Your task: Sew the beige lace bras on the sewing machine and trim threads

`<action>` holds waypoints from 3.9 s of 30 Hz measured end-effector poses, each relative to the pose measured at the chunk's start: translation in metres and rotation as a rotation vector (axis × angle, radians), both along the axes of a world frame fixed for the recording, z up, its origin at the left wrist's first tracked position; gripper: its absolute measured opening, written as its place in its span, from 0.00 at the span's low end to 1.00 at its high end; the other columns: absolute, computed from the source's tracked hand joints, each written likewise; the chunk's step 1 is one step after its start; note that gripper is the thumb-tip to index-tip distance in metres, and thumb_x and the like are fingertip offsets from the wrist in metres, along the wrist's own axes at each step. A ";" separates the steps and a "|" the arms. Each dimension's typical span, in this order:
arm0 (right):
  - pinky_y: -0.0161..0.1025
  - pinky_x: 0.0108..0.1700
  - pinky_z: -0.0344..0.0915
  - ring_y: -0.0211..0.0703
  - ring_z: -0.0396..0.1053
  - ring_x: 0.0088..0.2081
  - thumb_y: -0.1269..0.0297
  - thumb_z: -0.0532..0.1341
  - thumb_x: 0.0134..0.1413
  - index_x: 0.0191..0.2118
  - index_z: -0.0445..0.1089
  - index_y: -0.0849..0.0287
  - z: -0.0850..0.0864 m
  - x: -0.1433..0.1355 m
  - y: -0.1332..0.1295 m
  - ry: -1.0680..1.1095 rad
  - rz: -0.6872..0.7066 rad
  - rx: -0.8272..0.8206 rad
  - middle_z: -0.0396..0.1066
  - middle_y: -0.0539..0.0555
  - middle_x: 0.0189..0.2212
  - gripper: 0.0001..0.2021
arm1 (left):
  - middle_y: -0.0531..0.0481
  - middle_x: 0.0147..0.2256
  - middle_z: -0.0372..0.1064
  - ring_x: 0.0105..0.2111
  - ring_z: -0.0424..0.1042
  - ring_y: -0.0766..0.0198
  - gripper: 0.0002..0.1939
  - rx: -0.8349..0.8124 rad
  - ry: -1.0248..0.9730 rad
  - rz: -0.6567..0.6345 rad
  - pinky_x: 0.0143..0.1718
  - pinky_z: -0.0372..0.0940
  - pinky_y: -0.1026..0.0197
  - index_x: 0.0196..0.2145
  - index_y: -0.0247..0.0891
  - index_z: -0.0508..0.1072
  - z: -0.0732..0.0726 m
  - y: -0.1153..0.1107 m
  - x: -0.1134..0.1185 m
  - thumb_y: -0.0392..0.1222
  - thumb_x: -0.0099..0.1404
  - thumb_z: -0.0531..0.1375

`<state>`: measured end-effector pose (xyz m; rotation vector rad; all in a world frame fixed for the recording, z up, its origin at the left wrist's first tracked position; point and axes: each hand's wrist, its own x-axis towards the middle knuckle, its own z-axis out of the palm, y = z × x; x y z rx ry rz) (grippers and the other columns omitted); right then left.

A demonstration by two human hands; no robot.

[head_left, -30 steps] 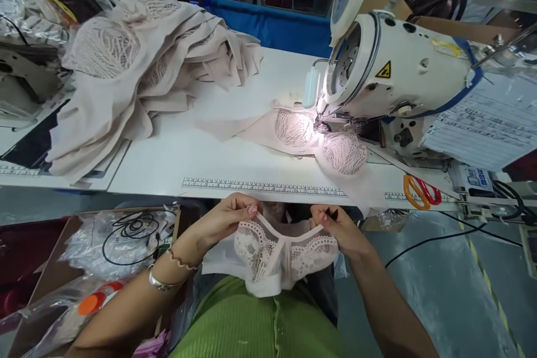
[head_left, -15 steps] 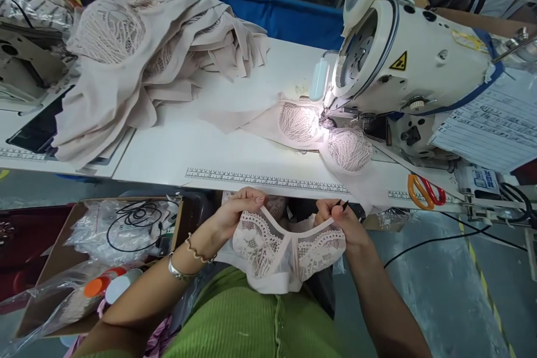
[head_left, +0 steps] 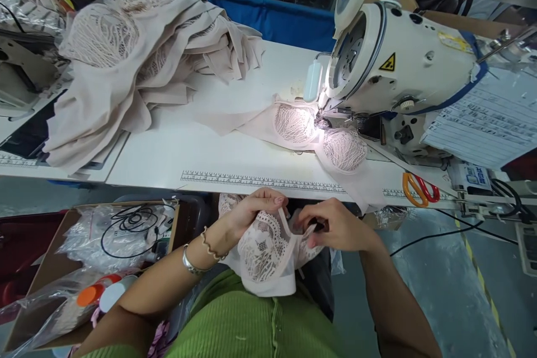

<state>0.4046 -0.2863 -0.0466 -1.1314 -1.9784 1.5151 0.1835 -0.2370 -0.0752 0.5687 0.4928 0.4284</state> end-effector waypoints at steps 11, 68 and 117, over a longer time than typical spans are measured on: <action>0.36 0.24 0.50 0.34 0.52 0.19 0.56 0.57 0.68 0.28 0.68 0.56 0.015 0.004 -0.050 0.018 -0.267 0.168 0.58 0.46 0.18 0.16 | 0.45 0.38 0.76 0.39 0.75 0.58 0.07 1.573 0.498 0.259 0.40 0.72 0.57 0.45 0.39 0.75 0.040 -0.038 -0.010 0.42 0.72 0.60; 0.35 0.25 0.55 0.35 0.58 0.23 0.69 0.65 0.58 0.29 0.72 0.54 0.003 0.032 -0.051 0.032 -0.606 0.255 0.67 0.48 0.26 0.07 | 0.49 0.31 0.71 0.34 0.72 0.61 0.06 0.701 0.463 0.404 0.35 0.67 0.61 0.28 0.39 0.77 -0.009 -0.011 -0.042 0.39 0.58 0.70; 0.32 0.24 0.57 0.34 0.60 0.22 0.64 0.65 0.56 0.35 0.64 0.54 -0.010 -0.026 -0.049 0.111 -0.749 0.027 0.64 0.44 0.24 0.08 | 0.53 0.20 0.67 0.22 0.59 0.67 0.17 0.786 0.659 0.039 0.24 0.51 0.66 0.26 0.36 0.76 -0.002 -0.039 0.025 0.53 0.63 0.63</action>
